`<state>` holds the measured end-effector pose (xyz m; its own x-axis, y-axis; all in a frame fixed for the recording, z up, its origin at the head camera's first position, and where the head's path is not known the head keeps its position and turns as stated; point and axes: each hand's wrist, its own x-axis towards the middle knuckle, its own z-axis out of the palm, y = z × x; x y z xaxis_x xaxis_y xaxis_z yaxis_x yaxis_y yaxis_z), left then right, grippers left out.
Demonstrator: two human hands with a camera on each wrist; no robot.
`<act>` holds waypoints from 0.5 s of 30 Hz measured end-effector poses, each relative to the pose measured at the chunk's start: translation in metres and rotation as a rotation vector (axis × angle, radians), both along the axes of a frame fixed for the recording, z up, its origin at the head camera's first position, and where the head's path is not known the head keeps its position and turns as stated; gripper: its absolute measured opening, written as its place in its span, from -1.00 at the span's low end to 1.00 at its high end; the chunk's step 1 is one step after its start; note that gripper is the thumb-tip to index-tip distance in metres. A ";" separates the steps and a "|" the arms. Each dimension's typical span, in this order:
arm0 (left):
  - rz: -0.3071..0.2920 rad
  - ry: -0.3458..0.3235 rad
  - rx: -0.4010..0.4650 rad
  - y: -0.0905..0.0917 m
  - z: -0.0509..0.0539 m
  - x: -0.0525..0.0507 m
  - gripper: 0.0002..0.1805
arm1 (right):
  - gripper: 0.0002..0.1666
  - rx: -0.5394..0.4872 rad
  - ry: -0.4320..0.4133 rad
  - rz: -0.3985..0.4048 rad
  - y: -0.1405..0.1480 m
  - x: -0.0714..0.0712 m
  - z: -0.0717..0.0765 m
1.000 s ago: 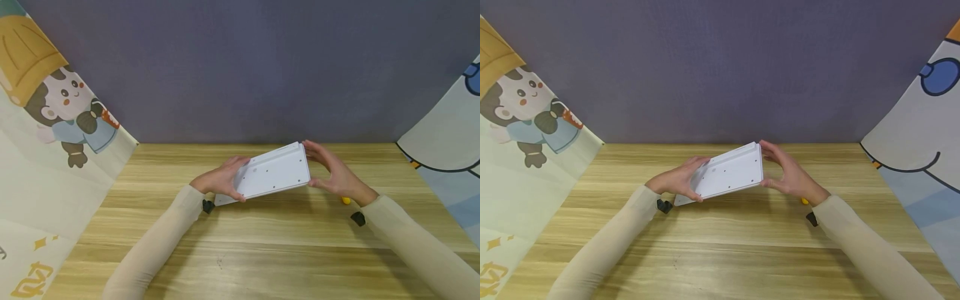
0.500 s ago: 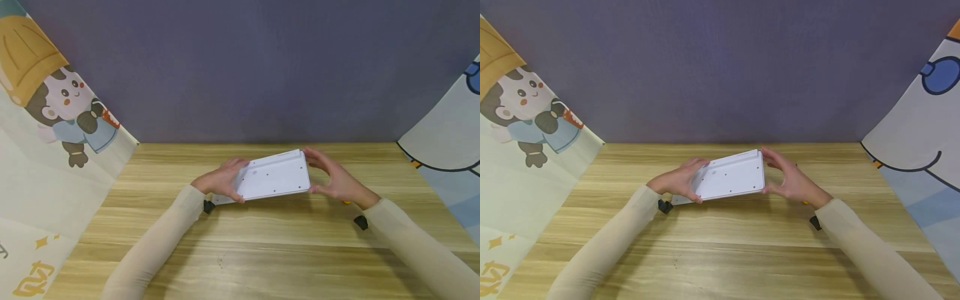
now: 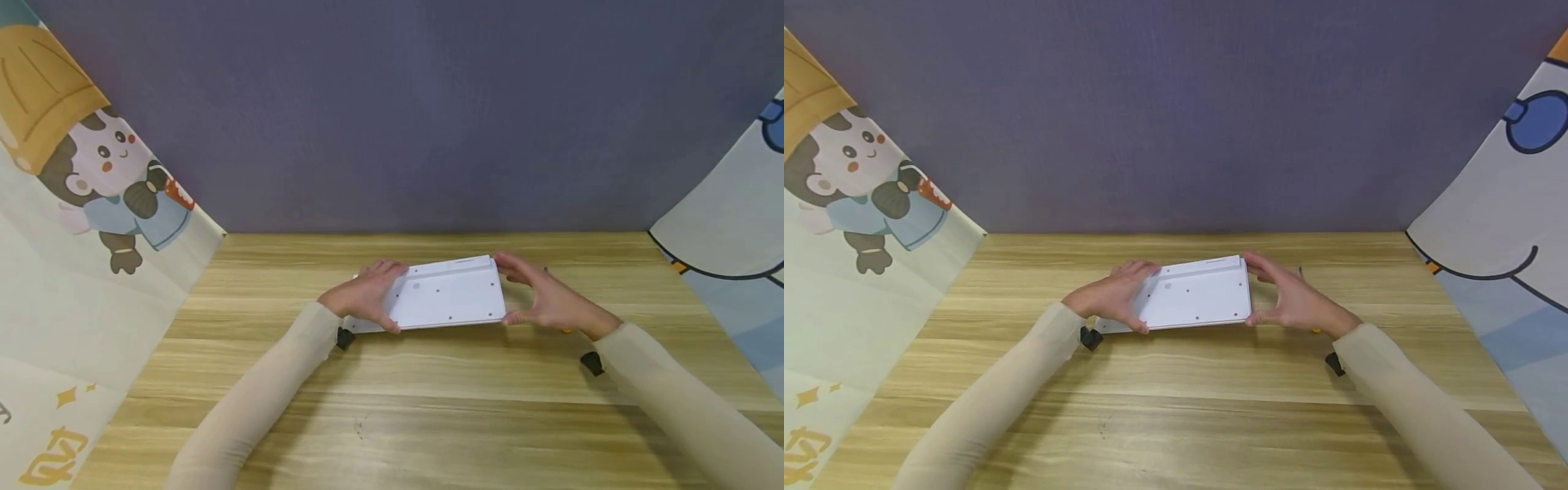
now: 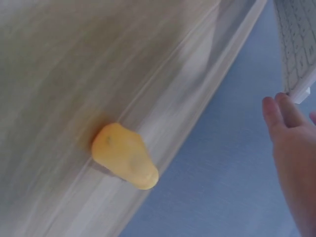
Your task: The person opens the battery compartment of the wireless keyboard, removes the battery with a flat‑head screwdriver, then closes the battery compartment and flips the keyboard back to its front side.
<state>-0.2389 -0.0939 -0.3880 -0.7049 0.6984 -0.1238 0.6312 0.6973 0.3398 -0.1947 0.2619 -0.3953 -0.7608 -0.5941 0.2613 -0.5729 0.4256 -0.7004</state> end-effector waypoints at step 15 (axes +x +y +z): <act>-0.025 0.045 -0.104 0.009 -0.008 0.000 0.32 | 0.40 0.101 -0.191 -0.009 0.004 0.000 -0.017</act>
